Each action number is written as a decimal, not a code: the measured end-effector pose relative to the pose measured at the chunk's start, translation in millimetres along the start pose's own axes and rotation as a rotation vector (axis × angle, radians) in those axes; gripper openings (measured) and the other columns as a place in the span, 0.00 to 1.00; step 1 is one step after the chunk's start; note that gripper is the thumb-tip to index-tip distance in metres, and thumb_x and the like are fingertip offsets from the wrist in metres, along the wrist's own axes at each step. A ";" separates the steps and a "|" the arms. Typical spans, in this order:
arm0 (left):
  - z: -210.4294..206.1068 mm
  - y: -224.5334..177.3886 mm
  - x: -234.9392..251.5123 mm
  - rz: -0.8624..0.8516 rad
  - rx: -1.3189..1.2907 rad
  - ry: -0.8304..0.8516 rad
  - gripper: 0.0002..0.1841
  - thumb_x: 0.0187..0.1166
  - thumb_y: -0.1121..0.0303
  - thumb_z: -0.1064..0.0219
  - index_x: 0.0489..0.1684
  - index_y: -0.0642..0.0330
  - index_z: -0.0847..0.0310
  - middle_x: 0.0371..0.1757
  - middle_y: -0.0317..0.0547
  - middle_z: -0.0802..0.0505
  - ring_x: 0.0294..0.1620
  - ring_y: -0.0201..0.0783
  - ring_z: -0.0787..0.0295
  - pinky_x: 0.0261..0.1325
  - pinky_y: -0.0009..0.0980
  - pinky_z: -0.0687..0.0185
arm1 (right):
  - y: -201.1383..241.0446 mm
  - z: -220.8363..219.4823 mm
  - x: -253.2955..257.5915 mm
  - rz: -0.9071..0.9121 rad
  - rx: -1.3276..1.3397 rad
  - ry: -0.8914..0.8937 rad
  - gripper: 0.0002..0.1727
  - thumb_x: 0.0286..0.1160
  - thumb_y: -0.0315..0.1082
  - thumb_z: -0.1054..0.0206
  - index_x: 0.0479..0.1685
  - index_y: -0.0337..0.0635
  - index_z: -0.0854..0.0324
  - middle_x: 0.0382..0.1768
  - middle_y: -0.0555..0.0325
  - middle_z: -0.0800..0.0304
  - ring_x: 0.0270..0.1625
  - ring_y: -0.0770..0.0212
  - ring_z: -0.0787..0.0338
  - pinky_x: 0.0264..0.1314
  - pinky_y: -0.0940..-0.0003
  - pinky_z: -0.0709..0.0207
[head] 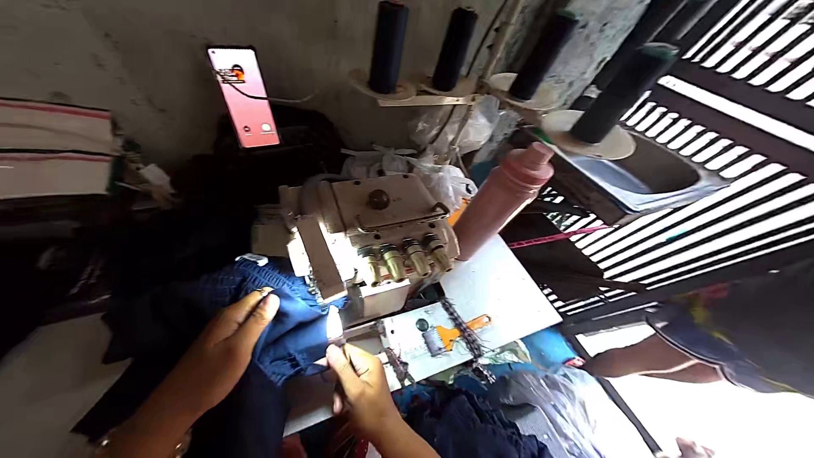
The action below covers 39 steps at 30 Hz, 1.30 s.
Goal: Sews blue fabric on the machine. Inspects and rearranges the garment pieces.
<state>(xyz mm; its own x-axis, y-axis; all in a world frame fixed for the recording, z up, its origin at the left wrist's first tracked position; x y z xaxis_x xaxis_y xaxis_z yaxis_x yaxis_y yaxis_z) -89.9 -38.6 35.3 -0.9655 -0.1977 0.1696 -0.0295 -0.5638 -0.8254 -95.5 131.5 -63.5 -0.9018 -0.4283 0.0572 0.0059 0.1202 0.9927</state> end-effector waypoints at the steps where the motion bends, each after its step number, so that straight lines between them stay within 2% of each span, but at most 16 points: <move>1: -1.0 -0.9 -1.9 -0.002 0.013 0.003 0.20 0.90 0.57 0.53 0.46 0.59 0.15 0.37 0.27 0.14 0.42 0.09 0.20 0.52 0.15 0.25 | -6.9 0.3 2.2 -0.074 0.040 -0.015 0.19 0.89 0.35 0.44 0.33 0.33 0.12 0.23 0.65 0.18 0.16 0.80 0.26 0.20 0.83 0.25; 4: -7.0 -10.4 -13.0 -0.048 0.121 -0.008 0.23 0.90 0.56 0.53 0.44 0.63 0.15 0.33 0.33 0.14 0.38 0.15 0.21 0.45 0.18 0.25 | -12.2 6.6 3.5 -0.105 0.063 -0.062 0.16 0.80 0.35 0.34 0.21 0.40 0.17 0.18 0.69 0.22 0.15 0.81 0.26 0.19 0.83 0.28; 6: -19.3 -28.3 -29.9 -0.179 0.262 -0.046 0.23 0.90 0.57 0.51 0.42 0.65 0.13 0.33 0.45 0.10 0.37 0.32 0.13 0.42 0.33 0.19 | -10.2 15.5 -1.2 -0.041 0.095 -0.116 0.10 0.70 0.33 0.25 0.21 0.42 0.14 0.21 0.70 0.16 0.20 0.82 0.24 0.24 0.85 0.29; 7: -29.3 -38.3 -40.7 -0.269 0.343 -0.060 0.23 0.89 0.58 0.50 0.45 0.64 0.09 0.40 0.48 0.04 0.46 0.40 0.05 0.52 0.40 0.13 | -6.1 19.7 -5.6 0.004 0.099 -0.136 0.09 0.67 0.32 0.24 0.22 0.42 0.13 0.23 0.69 0.14 0.23 0.83 0.21 0.27 0.85 0.27; 9: -52.1 -47.4 -61.3 -0.405 0.464 -0.064 0.21 0.89 0.61 0.51 0.50 0.60 0.08 0.58 0.45 0.03 0.67 0.49 0.08 0.72 0.49 0.19 | 3.4 25.3 -16.4 0.094 0.078 -0.150 0.05 0.64 0.29 0.25 0.24 0.41 0.13 0.31 0.66 0.09 0.33 0.83 0.15 0.36 0.86 0.22; 11: -64.2 -47.7 -71.8 -0.478 0.540 -0.097 0.19 0.86 0.64 0.52 0.47 0.55 0.11 0.63 0.40 0.04 0.74 0.49 0.13 0.78 0.49 0.27 | 9.9 28.2 -21.9 0.155 0.056 -0.157 0.05 0.65 0.28 0.26 0.25 0.39 0.13 0.32 0.64 0.08 0.34 0.83 0.15 0.36 0.87 0.22; 14: -68.4 -46.4 -72.9 -0.515 0.581 -0.134 0.17 0.85 0.65 0.51 0.42 0.53 0.11 0.63 0.39 0.05 0.74 0.48 0.14 0.80 0.48 0.28 | 16.1 29.0 -19.9 0.173 0.038 -0.147 0.05 0.64 0.29 0.26 0.25 0.40 0.14 0.31 0.65 0.10 0.31 0.84 0.18 0.33 0.88 0.25; 19: -68.4 -42.8 -63.3 -0.537 0.599 -0.165 0.19 0.84 0.65 0.53 0.46 0.53 0.09 0.64 0.39 0.05 0.74 0.49 0.14 0.79 0.49 0.29 | 18.1 29.5 -2.9 0.179 0.009 -0.167 0.07 0.63 0.27 0.27 0.21 0.42 0.17 0.29 0.67 0.12 0.28 0.84 0.21 0.29 0.89 0.29; 22: -53.2 -31.9 -44.5 -0.498 0.421 -0.124 0.20 0.88 0.61 0.49 0.48 0.56 0.08 0.61 0.42 0.04 0.73 0.44 0.13 0.81 0.46 0.28 | 10.0 27.6 5.2 0.114 0.126 -0.205 0.10 0.64 0.25 0.27 0.18 0.43 0.17 0.27 0.68 0.13 0.24 0.84 0.21 0.26 0.88 0.28; 24: -31.6 -14.6 -21.0 -0.419 0.224 -0.068 0.19 0.86 0.61 0.44 0.44 0.63 0.07 0.55 0.46 0.03 0.66 0.35 0.10 0.76 0.34 0.23 | -0.9 21.1 7.6 -0.018 0.257 -0.207 0.09 0.63 0.24 0.25 0.20 0.44 0.17 0.23 0.68 0.15 0.18 0.82 0.25 0.21 0.86 0.30; 26: -12.7 -2.2 0.9 -0.352 0.077 -0.010 0.16 0.82 0.63 0.40 0.40 0.65 0.08 0.46 0.38 0.04 0.55 0.17 0.12 0.64 0.17 0.20 | -11.2 9.9 5.2 -0.180 0.400 -0.194 0.13 0.59 0.20 0.23 0.27 0.43 0.23 0.20 0.67 0.17 0.14 0.80 0.28 0.16 0.85 0.32; 28: -10.4 -8.5 6.7 -0.408 0.034 0.037 0.12 0.78 0.63 0.36 0.32 0.60 0.10 0.42 0.32 0.09 0.50 0.13 0.15 0.56 0.12 0.21 | -19.4 0.4 0.2 -0.330 0.488 -0.171 0.18 0.59 0.16 0.23 0.38 0.41 0.29 0.20 0.65 0.18 0.12 0.80 0.28 0.13 0.86 0.33; 31: -25.8 -26.4 -17.4 -0.588 0.163 0.042 0.13 0.81 0.57 0.34 0.36 0.55 0.09 0.41 0.41 0.07 0.54 0.29 0.13 0.66 0.25 0.24 | -21.9 -0.2 -5.3 -0.409 0.529 -0.137 0.18 0.62 0.16 0.25 0.50 0.35 0.23 0.22 0.61 0.13 0.12 0.79 0.28 0.12 0.85 0.35; 34: -43.0 -30.9 -48.3 -0.730 0.351 0.009 0.12 0.85 0.59 0.40 0.46 0.49 0.09 0.44 0.39 0.06 0.62 0.40 0.12 0.85 0.48 0.38 | -21.2 5.3 -9.1 -0.386 0.469 -0.095 0.10 0.64 0.18 0.26 0.43 0.35 0.14 0.22 0.63 0.12 0.13 0.81 0.30 0.15 0.86 0.37; 36: -46.4 -31.0 -58.1 -0.770 0.422 -0.029 0.12 0.87 0.59 0.41 0.48 0.47 0.10 0.46 0.37 0.06 0.64 0.41 0.14 0.87 0.53 0.46 | -17.4 8.4 -10.8 -0.346 0.385 -0.080 0.05 0.65 0.20 0.27 0.36 0.38 0.11 0.19 0.67 0.16 0.13 0.83 0.31 0.16 0.86 0.37; 39: -49.7 -35.2 -67.5 -0.832 0.560 -0.086 0.12 0.89 0.59 0.43 0.50 0.45 0.12 0.49 0.36 0.09 0.66 0.42 0.19 0.82 0.51 0.50 | -11.3 13.2 -11.7 -0.269 0.299 -0.076 0.04 0.65 0.22 0.28 0.32 0.40 0.11 0.19 0.69 0.16 0.14 0.83 0.30 0.17 0.87 0.35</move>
<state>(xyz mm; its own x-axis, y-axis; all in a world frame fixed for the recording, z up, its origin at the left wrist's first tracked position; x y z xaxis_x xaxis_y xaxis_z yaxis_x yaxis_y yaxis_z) -36.5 34.5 26.1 -0.6705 0.3856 0.6338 -0.5387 -0.8405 -0.0586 -90.7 147.0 -76.8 -0.8835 -0.4141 -0.2190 -0.3502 0.2733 0.8959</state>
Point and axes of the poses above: each hand's wrist, its own x-axis towards the middle knuckle, its own z-axis out of the back of the hand, y = z × x, the point moved 10 cm from there along x, towards the middle knuckle
